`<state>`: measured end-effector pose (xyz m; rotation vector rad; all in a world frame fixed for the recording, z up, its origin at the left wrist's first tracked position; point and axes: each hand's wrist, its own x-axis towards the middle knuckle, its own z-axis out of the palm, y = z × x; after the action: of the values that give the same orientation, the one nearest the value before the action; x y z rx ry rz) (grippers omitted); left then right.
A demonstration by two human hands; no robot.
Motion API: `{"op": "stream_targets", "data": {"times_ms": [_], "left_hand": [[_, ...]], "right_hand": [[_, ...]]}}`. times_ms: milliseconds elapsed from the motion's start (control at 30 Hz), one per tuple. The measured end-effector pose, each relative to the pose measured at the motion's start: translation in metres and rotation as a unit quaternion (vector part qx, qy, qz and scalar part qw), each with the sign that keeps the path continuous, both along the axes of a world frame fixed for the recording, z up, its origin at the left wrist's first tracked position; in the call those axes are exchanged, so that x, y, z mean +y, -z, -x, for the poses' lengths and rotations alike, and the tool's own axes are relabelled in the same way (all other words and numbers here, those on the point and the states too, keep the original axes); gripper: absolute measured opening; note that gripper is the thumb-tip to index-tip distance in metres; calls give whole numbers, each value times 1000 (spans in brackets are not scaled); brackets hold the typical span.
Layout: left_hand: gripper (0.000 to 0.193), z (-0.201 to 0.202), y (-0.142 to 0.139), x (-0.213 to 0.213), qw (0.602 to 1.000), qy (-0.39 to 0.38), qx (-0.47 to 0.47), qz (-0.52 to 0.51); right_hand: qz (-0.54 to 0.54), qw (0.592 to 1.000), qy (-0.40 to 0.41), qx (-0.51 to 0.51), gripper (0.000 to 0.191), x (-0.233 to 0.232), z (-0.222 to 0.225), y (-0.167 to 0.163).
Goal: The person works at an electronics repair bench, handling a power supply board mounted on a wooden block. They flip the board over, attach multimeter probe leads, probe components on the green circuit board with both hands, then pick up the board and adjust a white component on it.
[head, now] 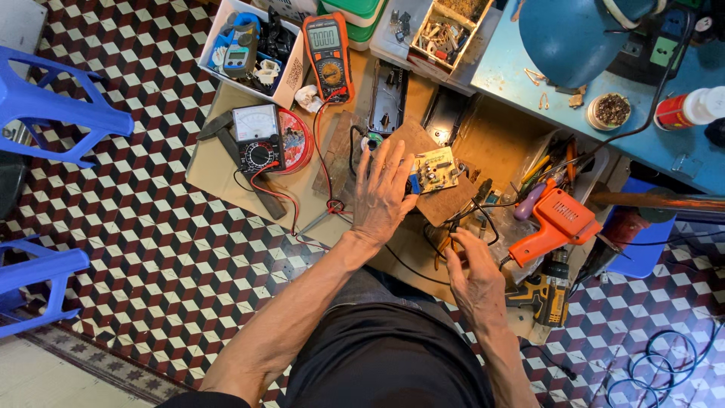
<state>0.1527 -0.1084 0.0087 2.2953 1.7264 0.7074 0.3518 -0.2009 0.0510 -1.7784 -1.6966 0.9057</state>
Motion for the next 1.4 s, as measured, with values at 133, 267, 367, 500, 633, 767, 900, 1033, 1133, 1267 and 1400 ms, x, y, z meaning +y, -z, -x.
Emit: {"op": "stream_targets", "data": {"times_ms": [133, 267, 367, 500, 633, 767, 900, 1033, 1133, 1267, 1400], "left_hand": [[81, 1, -2, 0, 1000, 4, 1, 0], [79, 0, -5, 0, 1000, 4, 11, -1], [80, 0, -6, 0, 1000, 6, 6, 1], [80, 1, -5, -1, 1000, 4, 4, -3], [81, 1, -4, -1, 1000, 8, 3, 4], [81, 1, -2, -1, 1000, 8, 3, 7], [81, -1, 1, 0, 1000, 5, 4, 4], [80, 1, 1, -1, 1000, 4, 11, 6], [79, 1, 1, -1, 1000, 5, 9, 6], [79, 1, 0, -1, 1000, 4, 8, 3], [79, 1, 0, -1, 1000, 2, 5, 3]], "right_hand": [[-23, 998, -50, -26, 30, 18, 18, -5], [-22, 992, -94, -78, 27, 29, 29, -4], [-56, 983, -126, -119, 27, 33, 33, 0], [-55, 976, -143, -152, 29, 34, 35, 6], [-56, 973, -143, -175, 30, 36, 37, 9], [-47, 969, -153, -188, 31, 39, 36, 11], [-42, 968, -155, -193, 32, 40, 36, 14], [-65, 969, -146, -187, 32, 40, 35, 14], [-58, 969, -151, -185, 32, 41, 35, 13], [-56, 969, -158, -181, 32, 43, 35, 12], [-73, 968, -158, -181, 34, 42, 37, 12]]}}
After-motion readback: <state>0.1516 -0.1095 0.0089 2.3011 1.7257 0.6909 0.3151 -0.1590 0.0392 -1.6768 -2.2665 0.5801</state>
